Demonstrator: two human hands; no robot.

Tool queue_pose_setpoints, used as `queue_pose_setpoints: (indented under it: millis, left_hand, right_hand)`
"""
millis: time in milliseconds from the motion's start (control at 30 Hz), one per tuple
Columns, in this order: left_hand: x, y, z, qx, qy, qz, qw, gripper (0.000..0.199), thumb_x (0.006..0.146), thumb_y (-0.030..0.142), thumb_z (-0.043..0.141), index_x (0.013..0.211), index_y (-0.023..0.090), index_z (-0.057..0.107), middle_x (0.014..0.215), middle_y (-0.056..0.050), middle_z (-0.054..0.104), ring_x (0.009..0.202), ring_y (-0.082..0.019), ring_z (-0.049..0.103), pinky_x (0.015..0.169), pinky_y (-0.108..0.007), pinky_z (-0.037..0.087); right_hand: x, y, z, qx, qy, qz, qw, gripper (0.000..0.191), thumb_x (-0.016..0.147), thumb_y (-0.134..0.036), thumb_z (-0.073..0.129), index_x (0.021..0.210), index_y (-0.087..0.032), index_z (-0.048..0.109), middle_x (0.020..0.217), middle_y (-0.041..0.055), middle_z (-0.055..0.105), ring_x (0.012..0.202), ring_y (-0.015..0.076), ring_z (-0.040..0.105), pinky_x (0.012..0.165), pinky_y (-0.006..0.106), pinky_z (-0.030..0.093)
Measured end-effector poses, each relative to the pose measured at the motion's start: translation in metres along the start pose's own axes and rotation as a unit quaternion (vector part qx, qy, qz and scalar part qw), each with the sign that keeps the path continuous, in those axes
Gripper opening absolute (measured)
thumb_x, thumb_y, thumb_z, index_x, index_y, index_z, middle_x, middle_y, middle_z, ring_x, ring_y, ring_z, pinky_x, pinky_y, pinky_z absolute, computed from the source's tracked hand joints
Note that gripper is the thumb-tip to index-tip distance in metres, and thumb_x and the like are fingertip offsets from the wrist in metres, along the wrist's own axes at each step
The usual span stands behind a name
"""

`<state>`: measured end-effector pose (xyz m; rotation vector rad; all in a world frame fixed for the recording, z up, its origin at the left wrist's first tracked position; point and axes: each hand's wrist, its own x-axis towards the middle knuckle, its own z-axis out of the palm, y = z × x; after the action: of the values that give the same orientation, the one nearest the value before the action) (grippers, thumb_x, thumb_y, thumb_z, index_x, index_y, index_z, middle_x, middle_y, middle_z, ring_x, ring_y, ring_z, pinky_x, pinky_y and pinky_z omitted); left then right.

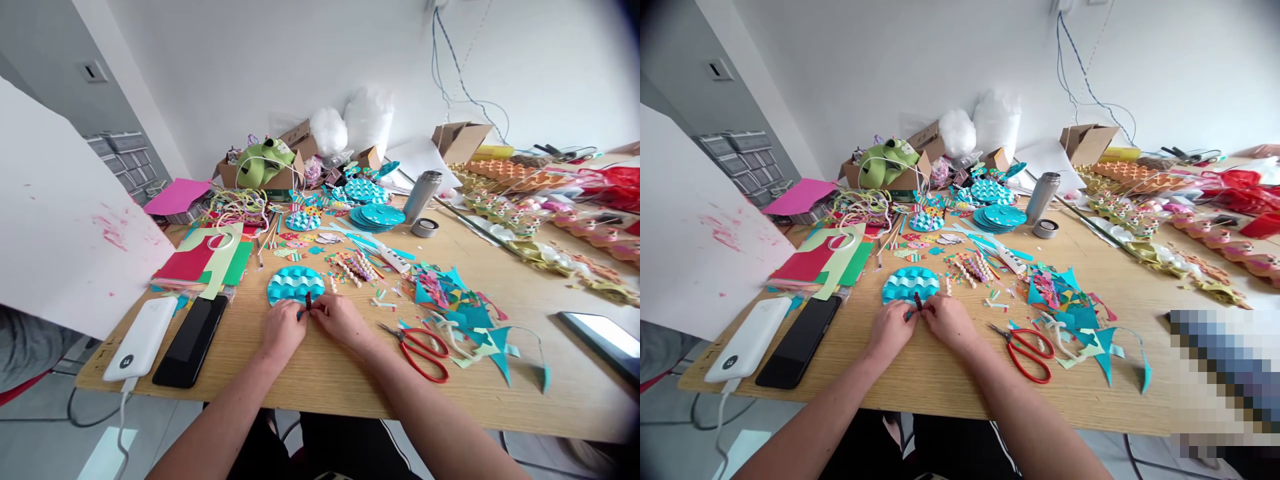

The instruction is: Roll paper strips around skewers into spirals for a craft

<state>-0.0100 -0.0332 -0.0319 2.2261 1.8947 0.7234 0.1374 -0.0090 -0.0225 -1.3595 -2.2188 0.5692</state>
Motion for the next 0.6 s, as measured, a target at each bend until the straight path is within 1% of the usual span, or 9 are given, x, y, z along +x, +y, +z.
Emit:
queue_pose_setpoints:
  millis: [167,300,467,600]
  left_hand:
    - [-0.0001,-0.0005,0.0009,-0.020,0.021,0.002,1.000,0.009,0.076,0.020,0.058,0.073,0.018,0.066,0.069,-0.004,0.064,0.070,-0.017,0.056,0.067,-0.028,0.039]
    - [0.0005,-0.0010,0.0011,-0.035,0.013,0.002,0.999,0.010,0.076,0.016,0.057,0.073,0.018,0.066,0.068,-0.003,0.064,0.069,-0.016,0.056,0.067,-0.028,0.040]
    - [0.0011,-0.0010,0.0008,-0.030,0.015,-0.002,0.999,0.011,0.076,0.015,0.056,0.072,0.018,0.066,0.066,-0.003,0.063,0.069,-0.016,0.056,0.066,-0.027,0.040]
    - [0.0014,-0.0012,0.0011,-0.031,0.020,0.003,0.999,0.010,0.076,0.015,0.056,0.073,0.018,0.066,0.066,-0.003,0.064,0.068,-0.017,0.057,0.065,-0.027,0.041]
  right_hand:
    - [0.0015,-0.0016,0.0032,-0.014,0.000,0.007,1.000,0.017,0.080,-0.018,0.050,0.075,-0.020,0.067,0.076,0.0039,0.066,0.069,0.0155,0.059,0.062,0.023,0.040]
    - [0.0015,-0.0024,0.0042,-0.027,-0.001,0.005,1.000,0.019,0.080,-0.018,0.049,0.073,-0.020,0.067,0.075,0.0041,0.067,0.068,0.0163,0.059,0.061,0.024,0.040]
    - [0.0003,-0.0013,0.0054,-0.023,0.001,0.015,1.000,0.016,0.078,-0.018,0.050,0.074,-0.020,0.066,0.074,0.0033,0.065,0.067,0.0156,0.059,0.059,0.023,0.039]
    - [-0.0001,0.0002,0.0065,0.000,0.020,0.022,1.000,0.012,0.077,-0.019,0.053,0.078,-0.020,0.065,0.077,0.0027,0.064,0.065,0.0144,0.057,0.058,0.022,0.038]
